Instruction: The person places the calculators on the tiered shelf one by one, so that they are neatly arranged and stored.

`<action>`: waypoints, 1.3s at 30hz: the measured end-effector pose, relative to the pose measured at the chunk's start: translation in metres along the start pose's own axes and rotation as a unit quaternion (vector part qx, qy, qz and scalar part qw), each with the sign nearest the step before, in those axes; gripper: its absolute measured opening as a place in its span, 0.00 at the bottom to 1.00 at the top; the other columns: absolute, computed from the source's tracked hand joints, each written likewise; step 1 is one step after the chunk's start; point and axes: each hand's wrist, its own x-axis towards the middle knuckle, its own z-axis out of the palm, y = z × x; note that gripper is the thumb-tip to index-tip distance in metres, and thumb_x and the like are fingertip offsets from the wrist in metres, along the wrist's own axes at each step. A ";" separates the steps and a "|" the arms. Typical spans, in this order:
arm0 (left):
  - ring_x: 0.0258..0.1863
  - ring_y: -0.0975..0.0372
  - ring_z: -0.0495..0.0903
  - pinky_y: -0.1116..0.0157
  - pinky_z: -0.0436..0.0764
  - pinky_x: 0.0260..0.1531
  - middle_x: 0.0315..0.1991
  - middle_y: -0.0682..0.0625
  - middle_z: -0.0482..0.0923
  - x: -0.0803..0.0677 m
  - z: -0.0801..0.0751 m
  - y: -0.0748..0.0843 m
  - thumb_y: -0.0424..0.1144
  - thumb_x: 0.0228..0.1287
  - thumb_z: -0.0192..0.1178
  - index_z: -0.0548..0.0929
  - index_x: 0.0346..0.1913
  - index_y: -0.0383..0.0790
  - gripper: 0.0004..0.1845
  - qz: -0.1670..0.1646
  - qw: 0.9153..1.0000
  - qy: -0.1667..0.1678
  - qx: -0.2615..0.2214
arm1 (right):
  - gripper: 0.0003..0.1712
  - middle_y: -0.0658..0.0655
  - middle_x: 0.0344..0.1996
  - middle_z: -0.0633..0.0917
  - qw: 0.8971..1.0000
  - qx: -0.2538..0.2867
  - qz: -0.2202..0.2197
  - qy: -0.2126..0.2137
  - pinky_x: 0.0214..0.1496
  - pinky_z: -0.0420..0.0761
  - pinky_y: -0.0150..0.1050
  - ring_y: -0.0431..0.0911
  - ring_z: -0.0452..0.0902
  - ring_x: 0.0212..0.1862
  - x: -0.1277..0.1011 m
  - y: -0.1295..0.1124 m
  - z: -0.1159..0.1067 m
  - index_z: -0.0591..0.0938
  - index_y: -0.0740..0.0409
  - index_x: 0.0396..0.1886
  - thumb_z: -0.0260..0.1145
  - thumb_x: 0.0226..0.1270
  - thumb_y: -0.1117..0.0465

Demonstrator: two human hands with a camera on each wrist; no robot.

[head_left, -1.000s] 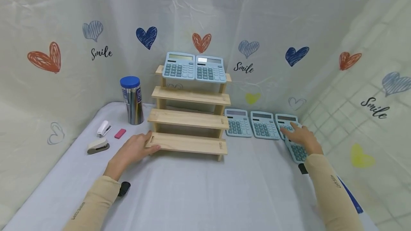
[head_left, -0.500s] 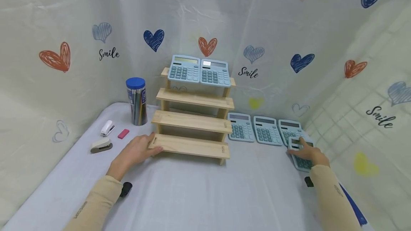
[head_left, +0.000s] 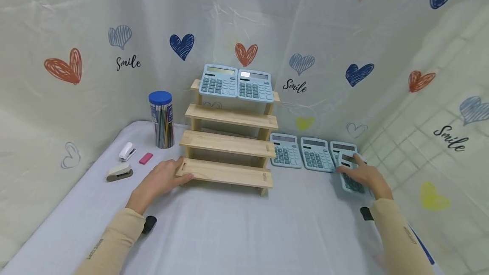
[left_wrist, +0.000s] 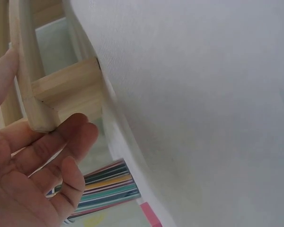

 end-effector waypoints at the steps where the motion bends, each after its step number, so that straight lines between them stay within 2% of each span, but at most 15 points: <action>1: 0.35 0.55 0.75 0.55 0.77 0.39 0.46 0.31 0.82 0.000 0.000 0.000 0.55 0.67 0.64 0.66 0.71 0.23 0.43 0.000 1.000 0.000 0.000 | 0.67 0.92 0.68 0.49 1.000 -0.004 -0.015 0.011 0.60 0.69 0.73 0.84 0.57 0.66 -0.001 -0.007 -0.003 0.31 0.65 0.79 0.45 0.65 0.20; 6: 0.37 0.53 0.77 0.50 0.79 0.44 0.48 0.28 0.81 0.001 0.001 -0.001 0.56 0.67 0.63 0.66 0.71 0.23 0.44 0.002 1.000 -0.001 0.004 | 0.64 0.89 0.69 0.55 0.994 -0.009 -0.090 0.066 0.59 0.70 0.73 0.82 0.60 0.65 -0.013 -0.056 -0.019 0.38 0.66 0.80 0.48 0.67 0.23; 9: 0.38 0.53 0.78 0.49 0.79 0.45 0.49 0.29 0.82 0.000 0.000 -0.002 0.56 0.66 0.63 0.66 0.71 0.23 0.44 0.000 1.000 0.000 0.008 | 0.64 0.86 0.71 0.55 0.991 -0.003 -0.110 0.081 0.61 0.67 0.74 0.81 0.59 0.67 -0.019 -0.091 -0.030 0.39 0.61 0.81 0.49 0.66 0.22; 13: 0.36 0.54 0.76 0.52 0.79 0.41 0.48 0.30 0.82 0.000 -0.001 -0.001 0.56 0.66 0.64 0.66 0.71 0.23 0.44 -0.001 1.000 -0.003 0.009 | 0.63 0.81 0.72 0.59 0.987 0.008 -0.128 0.092 0.63 0.67 0.73 0.76 0.63 0.66 -0.030 -0.140 -0.043 0.41 0.55 0.82 0.52 0.64 0.21; 20: 0.33 0.56 0.75 0.56 0.77 0.38 0.47 0.31 0.82 0.000 -0.001 0.000 0.55 0.67 0.64 0.66 0.71 0.23 0.43 -0.005 1.000 -0.011 0.005 | 0.60 0.74 0.73 0.65 0.974 -0.017 -0.186 0.126 0.69 0.66 0.68 0.71 0.64 0.71 -0.048 -0.215 -0.050 0.51 0.54 0.82 0.57 0.61 0.25; 24: 0.33 0.56 0.74 0.57 0.76 0.37 0.45 0.33 0.82 0.002 -0.001 0.001 0.55 0.66 0.64 0.66 0.71 0.24 0.43 -0.004 1.000 -0.013 0.007 | 0.58 0.72 0.71 0.70 0.967 -0.037 -0.213 0.132 0.65 0.73 0.62 0.65 0.72 0.65 -0.051 -0.242 -0.046 0.58 0.54 0.80 0.59 0.59 0.25; 30: 0.33 0.57 0.73 0.59 0.74 0.35 0.43 0.35 0.82 0.003 0.000 0.000 0.56 0.66 0.64 0.67 0.71 0.25 0.43 -0.004 1.000 -0.008 0.012 | 0.55 0.71 0.66 0.74 0.958 -0.050 -0.244 0.143 0.58 0.76 0.55 0.59 0.75 0.55 -0.049 -0.273 -0.037 0.65 0.55 0.77 0.61 0.58 0.26; 35: 0.32 0.57 0.72 0.61 0.72 0.33 0.41 0.37 0.82 0.003 0.000 0.000 0.56 0.66 0.64 0.67 0.71 0.25 0.43 -0.012 1.000 -0.008 0.012 | 0.54 0.71 0.67 0.73 0.952 -0.065 -0.257 0.151 0.61 0.74 0.58 0.63 0.73 0.60 -0.045 -0.292 -0.028 0.67 0.52 0.76 0.61 0.57 0.26; 39: 0.33 0.57 0.72 0.61 0.71 0.33 0.42 0.36 0.81 0.002 0.001 -0.001 0.56 0.66 0.64 0.66 0.71 0.24 0.43 -0.013 1.000 -0.010 0.008 | 0.53 0.71 0.71 0.69 0.954 -0.059 -0.249 0.154 0.62 0.72 0.62 0.67 0.71 0.63 -0.041 -0.305 -0.025 0.66 0.46 0.77 0.61 0.57 0.25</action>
